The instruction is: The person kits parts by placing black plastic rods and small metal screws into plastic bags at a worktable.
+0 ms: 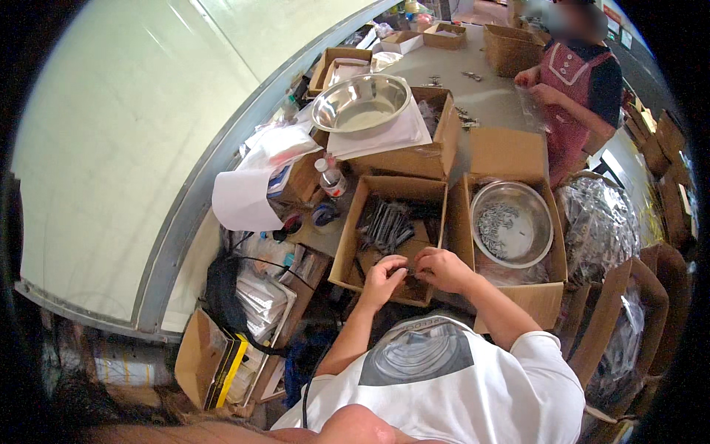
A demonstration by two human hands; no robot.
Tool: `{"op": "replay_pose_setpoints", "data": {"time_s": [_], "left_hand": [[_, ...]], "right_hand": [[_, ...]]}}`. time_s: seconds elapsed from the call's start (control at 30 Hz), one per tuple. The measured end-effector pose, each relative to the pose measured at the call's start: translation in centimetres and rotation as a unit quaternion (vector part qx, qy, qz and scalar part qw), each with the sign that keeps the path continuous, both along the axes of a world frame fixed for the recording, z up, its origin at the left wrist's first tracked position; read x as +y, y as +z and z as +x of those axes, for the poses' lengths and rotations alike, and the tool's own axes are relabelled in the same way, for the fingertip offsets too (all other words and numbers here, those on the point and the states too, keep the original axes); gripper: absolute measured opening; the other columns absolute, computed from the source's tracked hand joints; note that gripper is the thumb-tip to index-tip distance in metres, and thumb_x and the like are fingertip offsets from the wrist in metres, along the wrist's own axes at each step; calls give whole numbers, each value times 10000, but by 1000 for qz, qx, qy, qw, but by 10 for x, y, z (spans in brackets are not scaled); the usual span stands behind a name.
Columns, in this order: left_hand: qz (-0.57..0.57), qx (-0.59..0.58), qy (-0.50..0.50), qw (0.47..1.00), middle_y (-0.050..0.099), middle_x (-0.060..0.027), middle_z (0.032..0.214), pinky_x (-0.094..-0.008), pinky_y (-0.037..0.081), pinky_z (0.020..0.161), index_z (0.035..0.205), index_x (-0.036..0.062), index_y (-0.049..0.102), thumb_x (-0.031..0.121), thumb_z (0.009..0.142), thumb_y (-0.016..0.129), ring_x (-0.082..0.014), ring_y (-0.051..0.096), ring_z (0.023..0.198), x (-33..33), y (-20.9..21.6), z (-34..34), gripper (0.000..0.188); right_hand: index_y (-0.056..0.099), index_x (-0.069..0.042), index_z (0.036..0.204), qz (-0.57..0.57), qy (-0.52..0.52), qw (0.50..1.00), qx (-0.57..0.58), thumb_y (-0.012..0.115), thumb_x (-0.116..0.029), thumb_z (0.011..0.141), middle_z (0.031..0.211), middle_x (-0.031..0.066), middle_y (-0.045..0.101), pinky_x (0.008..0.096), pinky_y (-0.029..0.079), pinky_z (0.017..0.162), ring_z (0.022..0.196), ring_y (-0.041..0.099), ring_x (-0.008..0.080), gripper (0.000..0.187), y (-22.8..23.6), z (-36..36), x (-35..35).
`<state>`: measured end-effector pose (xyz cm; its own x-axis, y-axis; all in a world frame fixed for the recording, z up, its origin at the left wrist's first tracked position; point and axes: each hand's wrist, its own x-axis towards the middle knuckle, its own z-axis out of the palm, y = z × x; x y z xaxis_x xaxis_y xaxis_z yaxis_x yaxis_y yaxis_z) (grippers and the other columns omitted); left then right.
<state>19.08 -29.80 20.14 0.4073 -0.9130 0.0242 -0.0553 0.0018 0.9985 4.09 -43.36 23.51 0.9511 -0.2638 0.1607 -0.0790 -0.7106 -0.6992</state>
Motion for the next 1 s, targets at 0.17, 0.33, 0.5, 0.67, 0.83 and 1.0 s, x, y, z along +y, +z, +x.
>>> {"op": "replay_pose_setpoints", "data": {"time_s": [0.17,0.33,0.5,0.67,0.83,1.0], "left_hand": [[16,-237,-70,969,611,-100,930,-289,509,672,877,-49,637,-42,765,630,-196,628,773,11,21,21,113],[-44,-290,-55,954,622,-101,852,-288,495,672,901,-22,596,-54,784,618,-200,626,751,11,33,15,124],[-109,-188,7,976,606,-104,792,-286,481,642,955,1,532,-5,834,614,-172,596,705,14,41,-1,146],[-131,-162,39,977,599,-108,808,-278,476,677,937,6,476,-10,827,629,-163,587,731,16,42,-6,189],[-160,-133,24,978,587,-117,855,-286,466,720,915,24,423,-25,820,632,-169,569,755,18,34,-6,235],[-140,-133,1,981,585,-94,877,-226,456,679,914,62,326,-58,840,600,-95,545,743,21,40,-4,307]], "right_hand": [[673,-11,821,15,-31,999,-28,688,-121,727,896,137,638,376,495,778,868,616,314,146,9,-10,-1],[650,-37,861,23,-47,998,-35,698,-136,721,871,126,631,393,475,752,847,608,310,177,14,-15,-4],[601,-83,895,-110,-39,989,-88,687,-164,726,844,90,606,392,424,776,855,590,286,206,49,-3,11],[583,-81,877,-123,18,988,-92,652,-165,737,829,79,586,389,417,761,843,582,273,178,55,6,16],[548,-73,855,-150,22,983,-100,635,-118,760,842,67,566,364,409,739,813,558,262,136,49,4,18],[538,-64,875,-130,33,987,-92,624,-129,758,877,87,571,380,416,766,856,562,280,159,53,-3,17]]}}
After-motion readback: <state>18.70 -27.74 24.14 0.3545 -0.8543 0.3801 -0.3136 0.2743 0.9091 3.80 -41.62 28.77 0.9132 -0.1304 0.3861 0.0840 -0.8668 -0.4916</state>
